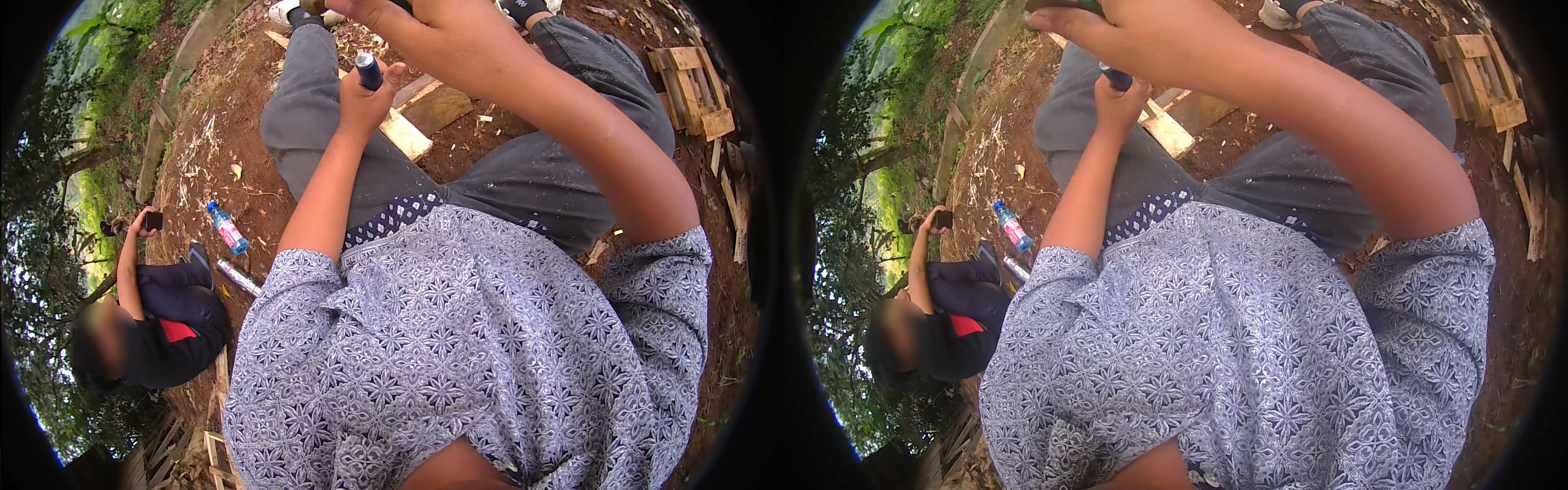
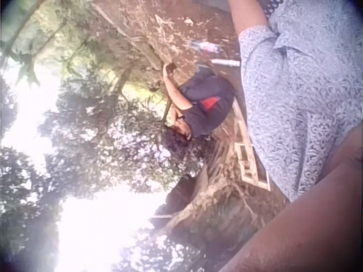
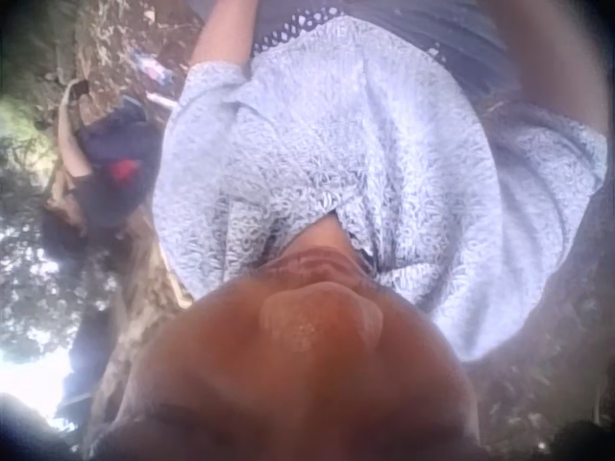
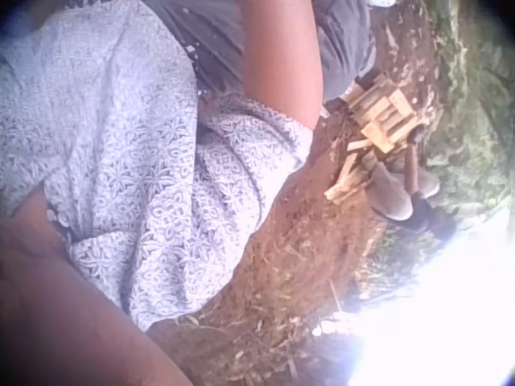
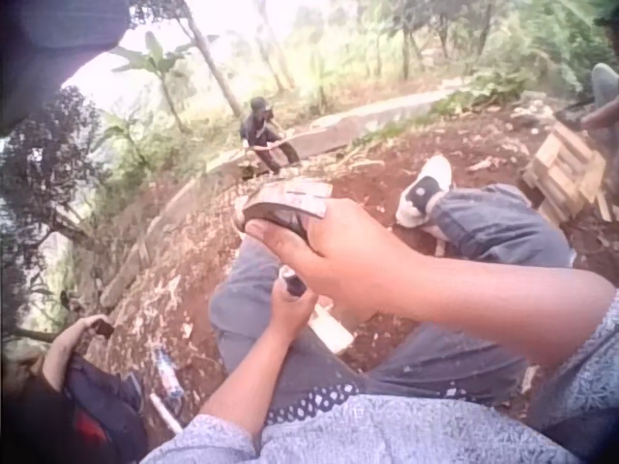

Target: The person sits on the ground and uses a red hand saw to cut a wooden plank resting on their lap. After cutting, they use a hammer and a chisel to shape the wood further.

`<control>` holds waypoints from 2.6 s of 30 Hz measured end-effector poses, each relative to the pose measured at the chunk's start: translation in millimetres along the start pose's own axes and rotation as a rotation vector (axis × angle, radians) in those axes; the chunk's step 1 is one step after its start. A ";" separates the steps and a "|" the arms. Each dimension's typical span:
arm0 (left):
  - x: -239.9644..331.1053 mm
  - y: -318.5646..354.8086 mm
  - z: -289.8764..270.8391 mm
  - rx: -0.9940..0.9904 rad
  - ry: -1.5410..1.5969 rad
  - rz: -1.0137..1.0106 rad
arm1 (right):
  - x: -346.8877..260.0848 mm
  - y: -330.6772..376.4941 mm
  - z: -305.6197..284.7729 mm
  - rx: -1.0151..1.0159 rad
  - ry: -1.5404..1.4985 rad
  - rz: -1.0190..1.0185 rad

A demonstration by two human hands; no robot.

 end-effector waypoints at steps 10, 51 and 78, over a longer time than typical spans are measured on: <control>-0.9 -5.8 -1.8 0.058 0.229 -0.109 | 43.5 6.2 60.2 -0.725 0.159 0.275; 40.6 -2.6 27.3 -0.035 -0.087 0.043 | 32.0 39.8 -28.2 -0.023 -0.234 0.179; 4.9 -2.0 4.7 0.024 0.183 -0.095 | 47.7 7.9 48.7 -0.710 0.107 0.248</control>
Point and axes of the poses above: each hand's wrist, its own y-axis away from the middle knuckle, its own z-axis out of the palm, x = y × z, the point moved 9 cm from there along -y, towards the middle knuckle, and after that the axes turned 12 degrees about y, right-handed, at the moved point
